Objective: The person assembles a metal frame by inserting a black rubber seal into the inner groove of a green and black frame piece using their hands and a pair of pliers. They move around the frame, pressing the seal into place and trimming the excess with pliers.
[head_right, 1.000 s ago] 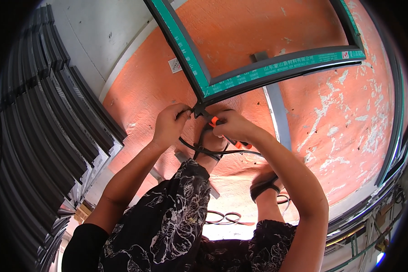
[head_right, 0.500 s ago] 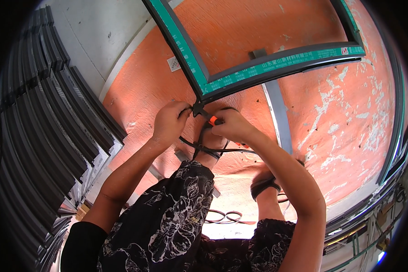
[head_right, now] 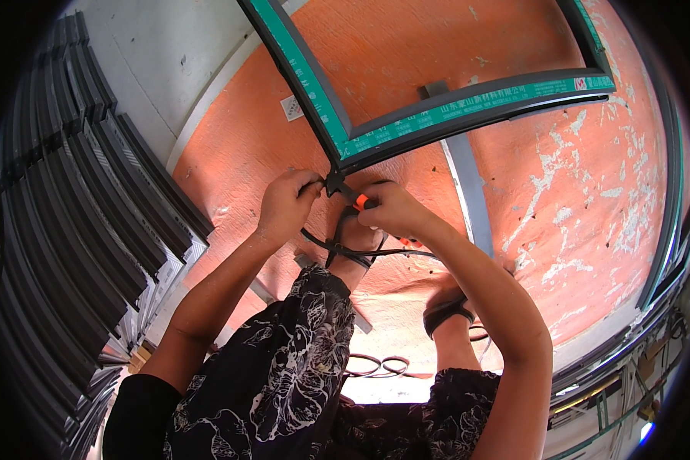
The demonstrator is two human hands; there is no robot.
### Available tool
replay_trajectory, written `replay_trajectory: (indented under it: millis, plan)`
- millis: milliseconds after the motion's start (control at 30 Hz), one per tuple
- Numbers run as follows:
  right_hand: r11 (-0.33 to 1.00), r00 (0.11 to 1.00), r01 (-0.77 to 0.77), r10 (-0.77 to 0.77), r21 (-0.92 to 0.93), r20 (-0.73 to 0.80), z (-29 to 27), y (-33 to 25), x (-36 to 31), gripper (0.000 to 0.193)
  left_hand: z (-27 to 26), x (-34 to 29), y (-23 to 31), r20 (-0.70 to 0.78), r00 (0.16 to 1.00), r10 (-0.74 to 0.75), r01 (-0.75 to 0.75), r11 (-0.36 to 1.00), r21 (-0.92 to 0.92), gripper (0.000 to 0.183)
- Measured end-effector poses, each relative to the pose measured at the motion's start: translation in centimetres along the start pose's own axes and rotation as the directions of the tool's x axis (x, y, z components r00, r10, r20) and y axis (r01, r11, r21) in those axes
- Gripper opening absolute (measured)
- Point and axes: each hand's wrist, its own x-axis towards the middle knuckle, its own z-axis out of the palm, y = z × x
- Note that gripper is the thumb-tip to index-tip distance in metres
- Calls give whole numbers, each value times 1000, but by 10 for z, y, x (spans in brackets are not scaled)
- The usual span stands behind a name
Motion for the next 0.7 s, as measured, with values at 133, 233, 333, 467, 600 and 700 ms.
replay_trajectory:
  millis: [133,233,333,467,600,700]
  plan:
    - [995,998,34,-39,-98,-51,4,4,3,32,2,0,-2,-9,1000,-4,3,1000,-28,10]
    - [914,968,153,-215,-376,-130,5,4,-2,29,6,1,-10,65,997,-39,44,996,-80,10]
    - [653,908,138,-384,-745,-169,-4,0,-31,25,13,-3,-7,94,989,-117,132,975,-180,12]
    - [371,888,-90,-391,-924,-243,-56,1,-91,12,17,-7,-15,289,909,-300,407,789,-461,16]
    - [251,805,-474,-266,-844,-531,-99,17,-139,40,20,-1,1,534,767,-355,635,302,-711,18]
    - [366,758,-307,-463,-878,-458,-78,6,-135,47,17,1,14,569,736,-367,659,195,-727,18]
